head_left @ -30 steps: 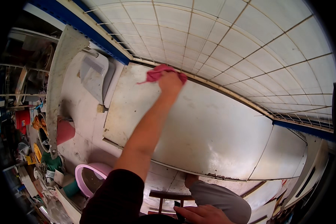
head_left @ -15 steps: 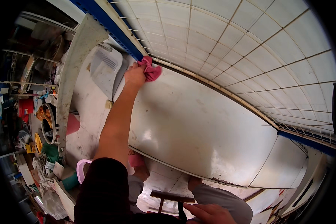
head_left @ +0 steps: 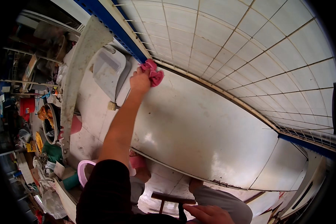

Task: The person wipes a white shelf and a wire wall grid with a pink cloth, dipping the cloth into a pink bucket containing water.

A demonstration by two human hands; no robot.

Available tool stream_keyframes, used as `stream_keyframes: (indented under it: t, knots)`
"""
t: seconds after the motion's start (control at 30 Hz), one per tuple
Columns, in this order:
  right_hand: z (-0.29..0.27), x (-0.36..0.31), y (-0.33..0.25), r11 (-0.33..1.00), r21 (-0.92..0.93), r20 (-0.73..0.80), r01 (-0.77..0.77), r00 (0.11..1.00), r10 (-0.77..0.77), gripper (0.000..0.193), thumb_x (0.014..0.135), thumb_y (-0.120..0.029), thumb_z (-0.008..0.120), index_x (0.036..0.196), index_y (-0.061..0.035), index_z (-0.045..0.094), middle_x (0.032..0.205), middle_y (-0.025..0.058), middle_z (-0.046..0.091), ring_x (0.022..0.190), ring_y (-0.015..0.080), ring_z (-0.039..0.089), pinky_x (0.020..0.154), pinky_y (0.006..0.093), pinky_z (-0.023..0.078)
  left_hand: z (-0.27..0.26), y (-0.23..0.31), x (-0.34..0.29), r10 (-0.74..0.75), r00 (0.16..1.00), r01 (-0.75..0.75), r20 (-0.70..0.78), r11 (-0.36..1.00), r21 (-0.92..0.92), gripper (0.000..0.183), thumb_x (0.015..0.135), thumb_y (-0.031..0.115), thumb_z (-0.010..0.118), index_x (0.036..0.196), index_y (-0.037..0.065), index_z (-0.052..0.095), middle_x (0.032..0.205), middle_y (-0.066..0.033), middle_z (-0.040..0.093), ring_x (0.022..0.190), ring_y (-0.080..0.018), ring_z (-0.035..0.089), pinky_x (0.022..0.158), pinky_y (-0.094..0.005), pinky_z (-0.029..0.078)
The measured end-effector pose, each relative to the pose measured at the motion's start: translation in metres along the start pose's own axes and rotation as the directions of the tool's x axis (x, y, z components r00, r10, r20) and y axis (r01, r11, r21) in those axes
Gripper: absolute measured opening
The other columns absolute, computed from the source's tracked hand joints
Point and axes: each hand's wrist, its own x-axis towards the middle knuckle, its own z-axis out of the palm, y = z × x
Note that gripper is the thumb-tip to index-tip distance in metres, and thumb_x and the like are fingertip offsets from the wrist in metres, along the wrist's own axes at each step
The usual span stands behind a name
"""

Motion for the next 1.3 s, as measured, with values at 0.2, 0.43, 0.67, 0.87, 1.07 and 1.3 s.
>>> stream_keyframes:
  t: [0.2, 0.43, 0.67, 0.87, 1.07, 1.3]
  knots:
    - [-0.001, -0.002, 0.000, 1.000, 0.015, -0.007, 0.006, 1.000, -0.005, 0.049, 0.085, -0.021, 0.060, 0.131, -0.0097, 0.046, 0.116, 0.0166, 0.055, 0.102, 0.0355, 0.054, 0.085, 0.0411, 0.044, -0.006, 0.039, -0.002, 0.010, 0.996, -0.013, 0.090, 0.999, 0.030, 0.037, 0.082, 0.019, 0.050, 0.118, 0.014, 0.053, 0.111, -0.0168, 0.052, 0.092, -0.0304, 0.060, 0.074, -0.0423, 0.051]
    - [0.004, -0.006, 0.000, 0.999, 0.034, -0.022, 0.041, 0.999, -0.040, 0.049, 0.084, -0.021, 0.060, 0.130, -0.0097, 0.046, 0.115, 0.0161, 0.056, 0.102, 0.0351, 0.054, 0.085, 0.0404, 0.044, 0.003, 0.031, 0.017, -0.118, 0.991, 0.116, 0.060, 0.992, 0.040, 0.034, 0.086, 0.019, 0.048, 0.116, 0.005, 0.052, 0.113, -0.0176, 0.052, 0.098, -0.0313, 0.059, 0.077, -0.0406, 0.050]
    - [0.002, -0.013, -0.005, 0.995, 0.028, -0.098, 0.097, 0.991, -0.094, 0.050, 0.084, -0.019, 0.061, 0.130, -0.0087, 0.047, 0.112, 0.0153, 0.057, 0.097, 0.0338, 0.056, 0.082, 0.0401, 0.045, -0.010, 0.031, -0.062, -0.133, 0.946, 0.185, 0.296, 0.970, -0.157, 0.044, 0.080, 0.021, 0.051, 0.121, 0.004, 0.048, 0.115, -0.0242, 0.050, 0.088, -0.0378, 0.062, 0.080, -0.0464, 0.049]
    - [0.009, -0.014, -0.005, 0.992, 0.028, -0.062, 0.119, 0.991, -0.118, 0.049, 0.083, -0.018, 0.061, 0.129, -0.0084, 0.048, 0.108, 0.0149, 0.059, 0.091, 0.0328, 0.057, 0.079, 0.0394, 0.046, -0.010, 0.018, -0.035, -0.133, 0.979, 0.154, 0.154, 0.979, -0.131, 0.045, 0.080, 0.026, 0.051, 0.124, 0.016, 0.048, 0.122, -0.0205, 0.048, 0.100, -0.0385, 0.058, 0.081, -0.0476, 0.049]
    - [0.022, -0.010, -0.003, 0.998, -0.011, -0.085, 0.065, 0.994, -0.066, 0.048, 0.083, -0.019, 0.061, 0.128, -0.0077, 0.048, 0.109, 0.0156, 0.058, 0.092, 0.0336, 0.057, 0.079, 0.0402, 0.046, 0.003, 0.012, 0.019, -0.085, 0.991, 0.081, 0.101, 0.996, 0.037, 0.042, 0.082, 0.021, 0.047, 0.124, 0.018, 0.048, 0.124, -0.0194, 0.048, 0.106, -0.0367, 0.055, 0.083, -0.0442, 0.048]
    - [0.020, -0.008, -0.005, 0.998, 0.018, -0.068, 0.061, 0.996, -0.059, 0.048, 0.084, -0.019, 0.060, 0.128, -0.0081, 0.047, 0.109, 0.0160, 0.057, 0.096, 0.0352, 0.056, 0.081, 0.0403, 0.045, -0.006, 0.024, -0.008, -0.245, 0.935, 0.270, 0.255, 0.961, -0.066, 0.039, 0.085, 0.023, 0.045, 0.123, 0.012, 0.047, 0.117, -0.0219, 0.052, 0.103, -0.0368, 0.058, 0.081, -0.0445, 0.049]
